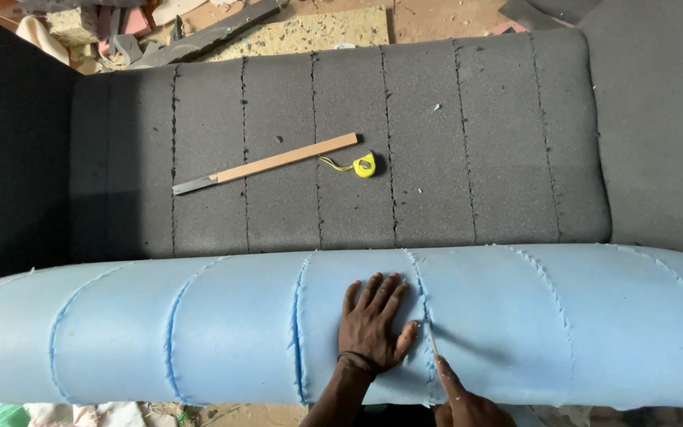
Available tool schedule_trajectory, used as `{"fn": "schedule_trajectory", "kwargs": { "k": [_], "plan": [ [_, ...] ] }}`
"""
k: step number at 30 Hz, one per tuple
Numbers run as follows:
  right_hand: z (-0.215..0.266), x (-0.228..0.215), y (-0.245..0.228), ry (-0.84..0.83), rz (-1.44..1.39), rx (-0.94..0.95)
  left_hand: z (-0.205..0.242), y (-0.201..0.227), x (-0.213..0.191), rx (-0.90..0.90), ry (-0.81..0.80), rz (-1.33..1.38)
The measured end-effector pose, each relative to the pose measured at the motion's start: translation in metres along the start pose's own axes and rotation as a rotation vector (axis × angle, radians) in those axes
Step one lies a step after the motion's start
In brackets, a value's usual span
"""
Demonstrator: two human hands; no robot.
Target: The person uses a knife to cut a long, cylindrical piece of light blue foam resting on a dark gray foam surface. The person holds the foam steady with their left hand while making several parallel cuts along its length with their right hand.
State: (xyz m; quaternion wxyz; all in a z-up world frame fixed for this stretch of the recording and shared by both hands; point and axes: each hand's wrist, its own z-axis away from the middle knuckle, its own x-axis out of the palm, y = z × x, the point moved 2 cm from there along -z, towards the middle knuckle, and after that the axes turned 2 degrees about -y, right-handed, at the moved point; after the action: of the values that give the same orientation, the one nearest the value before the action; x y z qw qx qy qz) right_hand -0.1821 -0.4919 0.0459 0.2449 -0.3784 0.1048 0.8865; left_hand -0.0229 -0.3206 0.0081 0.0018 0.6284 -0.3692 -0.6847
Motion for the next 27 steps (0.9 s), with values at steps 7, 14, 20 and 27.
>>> {"fn": "schedule_trajectory", "kwargs": {
  "k": [7, 14, 20, 27],
  "plan": [
    [-0.018, -0.025, -0.029, 0.098, 0.027, -0.021, -0.001, 0.001, -0.005, -0.011, 0.002, 0.007],
    [0.003, -0.040, -0.016, -0.085, 0.112, -0.010, -0.002, 0.005, -0.010, 0.000, 0.029, 0.015],
    [0.008, 0.051, 0.030, 0.412, 0.066, -0.046, -0.001, -0.001, -0.001, -0.023, -0.042, -0.002],
    [0.015, -0.035, -0.019, -0.084, 0.001, 0.014, -0.003, 0.001, -0.002, -0.046, -0.106, 0.004]
  ]
}}
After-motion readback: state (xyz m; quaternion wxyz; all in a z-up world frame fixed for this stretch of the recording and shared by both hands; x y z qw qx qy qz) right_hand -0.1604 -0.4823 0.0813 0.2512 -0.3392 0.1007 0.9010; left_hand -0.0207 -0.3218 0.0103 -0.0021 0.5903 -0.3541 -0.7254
